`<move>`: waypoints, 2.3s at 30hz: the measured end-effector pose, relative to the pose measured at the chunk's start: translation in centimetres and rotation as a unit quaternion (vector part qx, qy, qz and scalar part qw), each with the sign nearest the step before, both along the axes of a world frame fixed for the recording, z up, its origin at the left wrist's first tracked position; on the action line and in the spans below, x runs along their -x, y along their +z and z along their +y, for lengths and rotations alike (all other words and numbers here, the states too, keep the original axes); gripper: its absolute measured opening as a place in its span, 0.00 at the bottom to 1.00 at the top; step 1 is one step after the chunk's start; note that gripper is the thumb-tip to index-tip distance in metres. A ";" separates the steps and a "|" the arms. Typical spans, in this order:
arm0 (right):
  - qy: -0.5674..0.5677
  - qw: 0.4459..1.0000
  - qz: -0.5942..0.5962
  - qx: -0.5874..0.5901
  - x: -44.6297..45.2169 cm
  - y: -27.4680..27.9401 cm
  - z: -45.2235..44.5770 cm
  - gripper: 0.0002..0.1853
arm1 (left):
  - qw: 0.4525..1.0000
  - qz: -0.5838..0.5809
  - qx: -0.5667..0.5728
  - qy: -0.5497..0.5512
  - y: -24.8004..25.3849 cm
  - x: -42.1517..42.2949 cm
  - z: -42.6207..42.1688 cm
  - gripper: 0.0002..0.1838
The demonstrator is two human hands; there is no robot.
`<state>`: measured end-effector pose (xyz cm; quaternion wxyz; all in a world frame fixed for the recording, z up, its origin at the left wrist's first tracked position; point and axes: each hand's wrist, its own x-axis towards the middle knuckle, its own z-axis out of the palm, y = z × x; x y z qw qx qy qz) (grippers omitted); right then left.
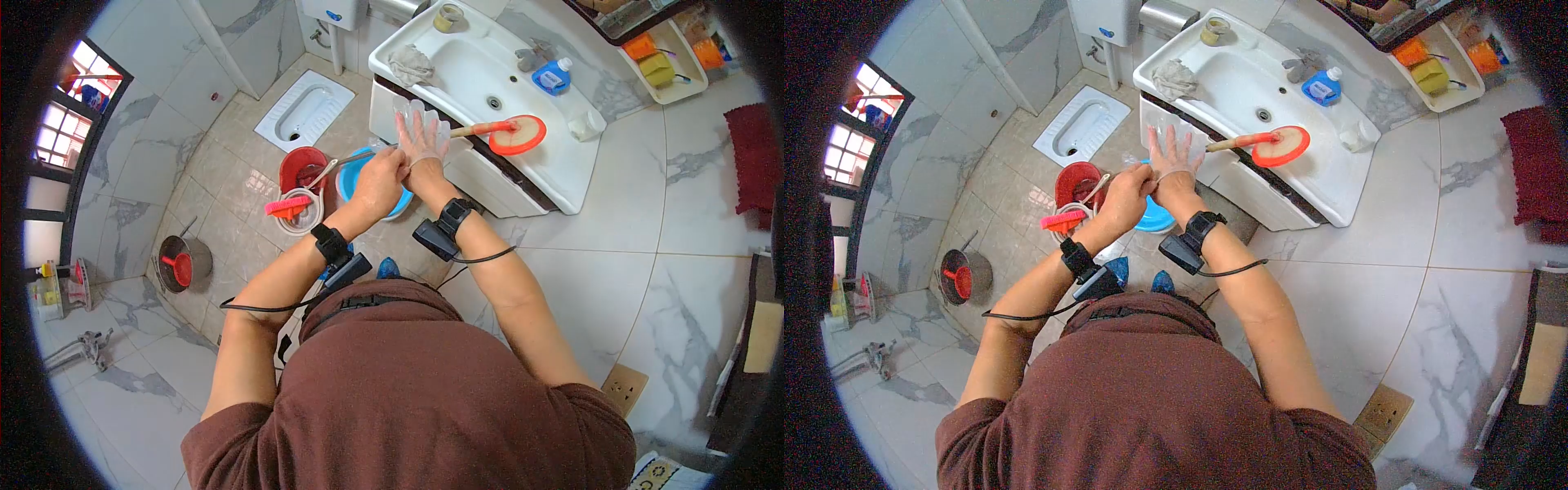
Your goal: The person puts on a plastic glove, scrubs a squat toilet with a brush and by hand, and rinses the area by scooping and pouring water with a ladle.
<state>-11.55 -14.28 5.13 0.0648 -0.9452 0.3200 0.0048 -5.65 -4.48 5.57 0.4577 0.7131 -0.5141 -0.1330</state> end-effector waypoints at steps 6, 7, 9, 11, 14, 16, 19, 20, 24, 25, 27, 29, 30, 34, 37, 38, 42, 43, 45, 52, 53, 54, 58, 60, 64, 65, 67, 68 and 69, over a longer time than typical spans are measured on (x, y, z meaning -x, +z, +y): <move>0.013 0.985 -0.067 -0.161 -1.8 -4.8 -2.0 0.44 | 0.998 -0.068 0.006 0.001 1.9 0.6 -0.3 0.08; 0.040 0.984 -0.109 -0.138 -1.8 -5.9 -2.2 0.44 | 0.997 -0.080 -0.008 0.001 2.2 0.7 -0.4 0.12; 0.094 0.973 -0.192 -0.091 -2.0 -8.2 -2.6 0.42 | 0.994 -0.105 -0.036 0.001 2.7 1.0 -0.8 0.19; 0.148 0.950 -0.273 -0.045 -2.1 -9.8 -2.7 0.41 | 0.979 -0.201 0.017 0.020 1.8 1.5 -1.3 0.25; 0.147 0.841 -0.424 -0.301 -0.5 -4.3 -1.1 0.42 | 0.972 -0.232 0.045 -0.001 2.1 2.1 -1.6 0.20; 0.076 0.752 -0.439 -0.485 -0.1 -1.9 -0.6 0.41 | 0.976 -0.217 0.012 -0.034 2.4 2.4 -1.6 0.16; -0.037 0.554 -0.422 -0.716 0.3 -0.5 -0.5 0.40 | 0.990 -0.139 0.023 -0.027 4.5 3.7 -0.9 0.13; -0.032 0.475 -0.435 -0.764 0.4 -0.7 -1.1 0.40 | 0.992 -0.118 0.049 -0.022 4.4 3.6 -0.9 0.13; -0.007 0.321 -0.446 -0.836 0.5 0.3 -2.5 0.49 | 0.995 -0.002 0.095 -0.031 1.2 2.3 -0.4 0.16; -0.011 0.318 -0.451 -0.834 0.3 0.5 -2.5 0.48 | 0.995 -0.007 0.091 -0.042 0.8 2.3 -0.2 0.17; -0.014 0.302 -0.455 -0.837 -0.3 0.4 -2.6 0.48 | 0.995 0.013 0.088 -0.039 0.5 2.1 0.2 0.16; -0.016 0.276 -0.456 -0.846 -0.6 0.2 -2.8 0.47 | 0.994 0.067 0.089 -0.014 0.5 2.1 0.3 0.14; -0.018 0.272 -0.462 -0.844 -0.6 0.1 -2.9 0.47 | 0.993 0.061 0.104 -0.011 0.2 2.0 0.2 0.12; -0.027 0.259 -0.480 -0.838 -0.7 -0.4 -2.8 0.45 | 0.989 0.048 0.143 0.015 -0.2 1.8 0.4 0.07; -0.032 0.256 -0.485 -0.836 -0.8 -0.6 -2.7 0.45 | 0.988 0.052 0.139 0.031 0.2 1.4 0.4 0.05; -0.035 0.255 -0.485 -0.836 -0.8 -0.7 -2.6 0.45 | 0.989 0.055 0.134 0.034 0.2 1.3 0.4 0.05; -0.075 0.247 -0.505 -0.824 -1.3 -0.3 -2.6 0.46 | 0.980 0.069 0.146 0.113 0.1 1.3 0.1 0.03; -0.088 0.251 -0.512 -0.817 -1.4 -0.2 -2.7 0.47 | 0.979 0.070 0.138 0.133 0.6 1.3 0.2 0.03; -0.106 0.251 -0.514 -0.813 -1.7 -0.4 -2.8 0.48 | 0.976 0.044 0.140 0.164 0.7 0.9 -0.2 0.04; -0.078 0.232 -0.466 -0.850 -2.2 -0.2 -2.1 0.52 | 0.987 0.048 0.128 0.087 1.0 0.8 -0.5 0.03; -0.060 0.231 -0.454 -0.858 -2.1 0.1 -1.7 0.53 | 0.986 0.035 0.134 0.093 1.2 1.2 -0.5 0.03; -0.056 0.223 -0.445 -0.865 -2.1 0.0 -1.6 0.53 | 0.985 0.022 0.140 0.098 1.4 1.6 -0.5 0.03; -0.005 0.226 -0.437 -0.870 -2.2 0.1 -1.9 0.51 | 0.988 -0.049 0.123 0.077 2.2 2.2 0.1 0.05; 0.000 0.240 -0.461 -0.854 -2.2 0.5 -1.6 0.49 | 0.991 -0.034 0.114 0.059 2.1 1.8 0.5 0.09; -0.036 0.255 -0.520 -0.814 -2.5 1.6 -0.8 0.45 | 0.988 -0.034 0.115 0.097 1.1 1.1 0.7 0.14; -0.040 0.258 -0.529 -0.808 -2.5 1.8 -0.7 0.44 | 0.985 -0.023 0.124 0.116 0.6 0.9 0.6 0.15; -0.045 0.277 -0.542 -0.792 -2.6 2.1 -0.4 0.42 | 0.986 -0.010 0.060 0.157 0.2 0.3 0.7 0.16; -0.047 0.287 -0.547 -0.785 -2.7 2.2 -0.2 0.41 | 0.983 -0.004 0.029 0.179 0.0 -0.1 0.7 0.16; -0.043 0.283 -0.552 -0.783 -2.7 2.1 -0.2 0.40 | 0.981 0.006 0.005 0.193 -0.4 -0.4 0.5 0.15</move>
